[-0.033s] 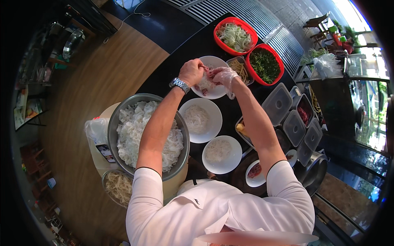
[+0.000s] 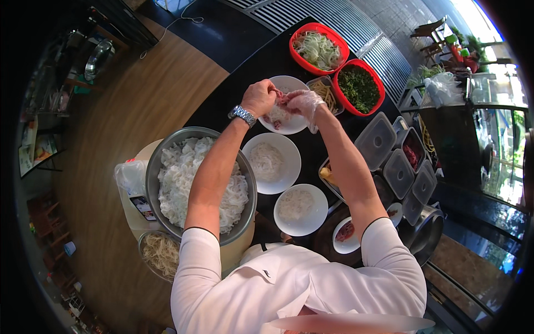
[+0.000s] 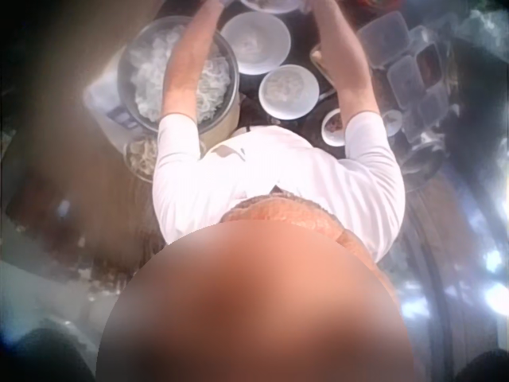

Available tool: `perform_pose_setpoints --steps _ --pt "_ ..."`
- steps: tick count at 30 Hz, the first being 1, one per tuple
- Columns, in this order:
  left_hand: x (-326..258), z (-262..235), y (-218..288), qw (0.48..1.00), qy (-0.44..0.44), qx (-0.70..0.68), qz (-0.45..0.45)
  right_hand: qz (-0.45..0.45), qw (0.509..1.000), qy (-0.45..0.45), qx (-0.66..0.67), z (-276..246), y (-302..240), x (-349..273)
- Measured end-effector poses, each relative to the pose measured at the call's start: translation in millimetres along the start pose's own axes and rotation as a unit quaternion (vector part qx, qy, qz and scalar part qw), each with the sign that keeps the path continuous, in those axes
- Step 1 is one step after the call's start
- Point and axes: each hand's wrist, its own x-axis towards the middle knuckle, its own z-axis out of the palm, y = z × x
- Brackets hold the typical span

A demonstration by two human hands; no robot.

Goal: The person assembles bowls of noodle soup by adding noodles, sliced meat, and vegetables, then ladles hot broth over the ingredients. They handle bowls, containers, and a ladle while working at a food stall counter.

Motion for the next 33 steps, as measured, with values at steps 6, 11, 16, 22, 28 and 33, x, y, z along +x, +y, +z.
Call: perform_pose_setpoints --steps 6,11,16,22,28,33 --pt "-12.7 -12.5 12.8 0.997 -0.012 -0.072 0.025 0.025 0.999 0.009 0.034 -2.2 -5.1 -4.1" --pt "-10.1 -17.4 8.4 0.994 -0.106 0.036 0.013 0.019 0.99 0.066 -0.125 -4.4 -15.5 -4.7" --pt "-11.9 -15.7 9.4 0.994 -0.102 0.018 0.032 -0.013 0.998 0.035 0.057 -12.5 0.7 21.1" --pt "-12.4 -27.6 19.2 0.989 -0.097 -0.016 0.11 -0.214 0.973 0.014 -0.083 -17.1 26.7 59.3" --pt "-11.4 -20.2 11.8 0.981 -0.165 -0.04 0.093 -0.057 0.995 0.086 -0.015 -13.3 -3.6 42.4" --pt "11.8 5.1 1.9 0.988 -0.039 0.122 0.082 -0.046 0.99 0.066 0.112 -10.2 -16.0 21.8"
